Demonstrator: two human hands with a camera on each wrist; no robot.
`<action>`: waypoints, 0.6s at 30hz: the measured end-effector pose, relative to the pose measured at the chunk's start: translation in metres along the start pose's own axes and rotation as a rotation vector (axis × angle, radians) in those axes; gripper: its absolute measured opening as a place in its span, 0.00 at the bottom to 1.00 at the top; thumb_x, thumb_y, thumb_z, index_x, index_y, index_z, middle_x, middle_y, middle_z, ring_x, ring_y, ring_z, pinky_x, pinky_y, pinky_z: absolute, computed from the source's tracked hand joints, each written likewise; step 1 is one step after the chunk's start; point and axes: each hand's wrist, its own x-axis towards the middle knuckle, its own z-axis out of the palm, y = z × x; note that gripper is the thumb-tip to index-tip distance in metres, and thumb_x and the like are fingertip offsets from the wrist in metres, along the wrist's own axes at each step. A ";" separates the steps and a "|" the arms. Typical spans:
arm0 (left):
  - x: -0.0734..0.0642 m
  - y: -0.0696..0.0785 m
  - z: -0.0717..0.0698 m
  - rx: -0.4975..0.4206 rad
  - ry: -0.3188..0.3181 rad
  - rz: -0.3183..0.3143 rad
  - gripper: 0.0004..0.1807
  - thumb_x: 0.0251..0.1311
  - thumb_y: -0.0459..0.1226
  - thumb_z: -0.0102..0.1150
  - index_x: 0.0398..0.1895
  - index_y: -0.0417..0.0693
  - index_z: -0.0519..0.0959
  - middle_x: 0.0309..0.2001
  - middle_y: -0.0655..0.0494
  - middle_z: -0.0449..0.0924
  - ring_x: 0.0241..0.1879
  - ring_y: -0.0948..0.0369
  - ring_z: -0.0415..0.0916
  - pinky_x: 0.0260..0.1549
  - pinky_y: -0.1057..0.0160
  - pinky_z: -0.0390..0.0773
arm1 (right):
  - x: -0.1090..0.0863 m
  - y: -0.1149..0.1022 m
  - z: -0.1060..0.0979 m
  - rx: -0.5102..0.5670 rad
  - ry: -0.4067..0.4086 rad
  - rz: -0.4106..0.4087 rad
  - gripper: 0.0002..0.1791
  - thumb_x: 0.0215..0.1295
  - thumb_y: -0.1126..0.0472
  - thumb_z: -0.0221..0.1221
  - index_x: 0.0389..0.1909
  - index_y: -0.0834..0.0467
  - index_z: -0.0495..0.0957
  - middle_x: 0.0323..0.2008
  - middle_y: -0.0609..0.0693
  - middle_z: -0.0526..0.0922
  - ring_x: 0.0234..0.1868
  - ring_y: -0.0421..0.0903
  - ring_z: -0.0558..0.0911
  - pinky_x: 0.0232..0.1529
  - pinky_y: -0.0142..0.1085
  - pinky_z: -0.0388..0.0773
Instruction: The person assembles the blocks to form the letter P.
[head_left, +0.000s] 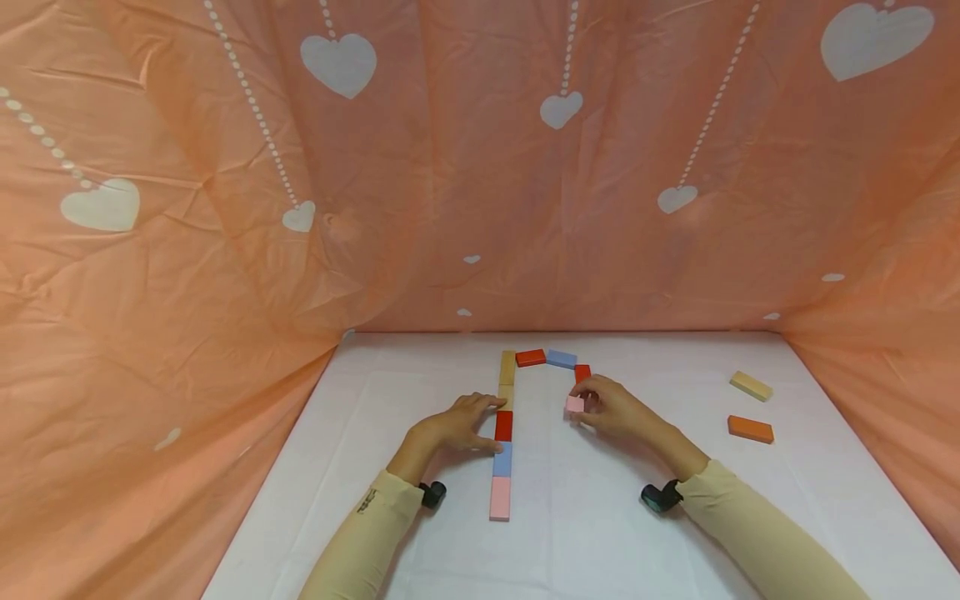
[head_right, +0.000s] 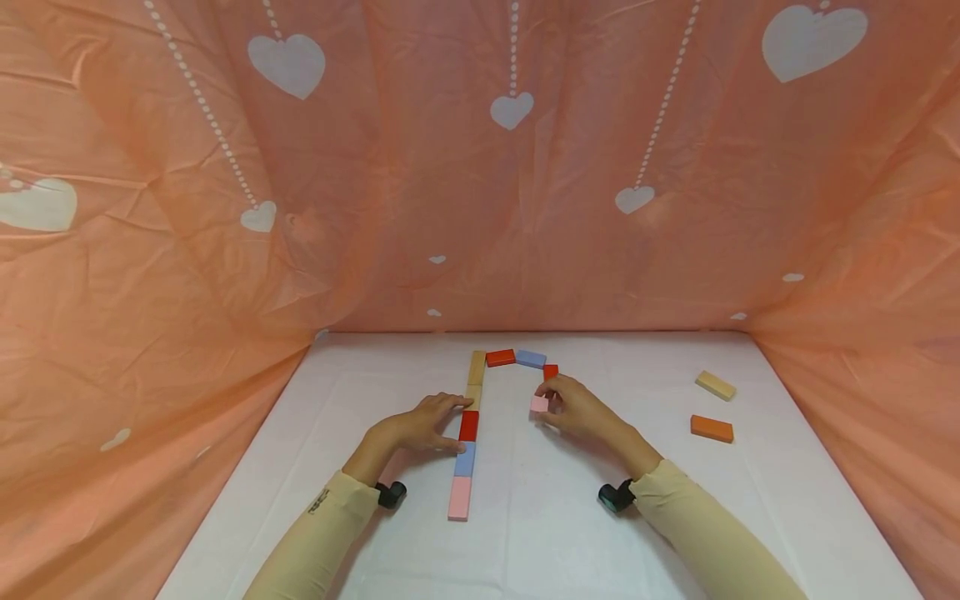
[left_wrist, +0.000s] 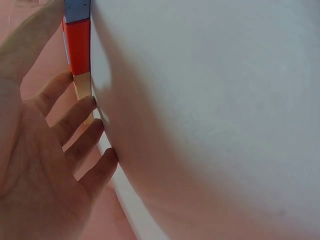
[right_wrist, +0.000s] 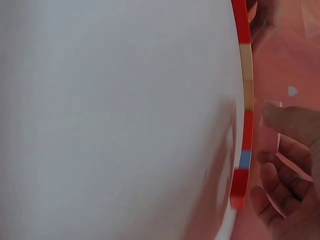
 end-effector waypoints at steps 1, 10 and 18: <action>0.000 0.000 0.000 -0.001 0.001 0.000 0.47 0.64 0.48 0.77 0.83 0.51 0.63 0.80 0.44 0.63 0.78 0.44 0.59 0.76 0.39 0.64 | 0.002 -0.002 0.003 0.007 -0.001 0.004 0.18 0.65 0.64 0.75 0.52 0.64 0.82 0.40 0.48 0.80 0.41 0.46 0.76 0.42 0.35 0.79; 0.002 -0.002 0.001 0.006 0.001 -0.001 0.47 0.64 0.49 0.77 0.83 0.51 0.64 0.80 0.44 0.63 0.78 0.44 0.59 0.76 0.39 0.65 | 0.024 -0.014 0.024 0.045 -0.025 0.021 0.16 0.66 0.63 0.74 0.51 0.61 0.83 0.40 0.48 0.82 0.40 0.45 0.77 0.43 0.34 0.80; 0.003 -0.004 0.002 0.015 0.010 0.006 0.47 0.63 0.49 0.77 0.82 0.51 0.65 0.79 0.43 0.64 0.77 0.44 0.61 0.76 0.39 0.65 | 0.038 -0.025 0.036 0.017 -0.044 0.056 0.15 0.68 0.59 0.74 0.51 0.58 0.84 0.41 0.47 0.81 0.41 0.44 0.78 0.44 0.34 0.81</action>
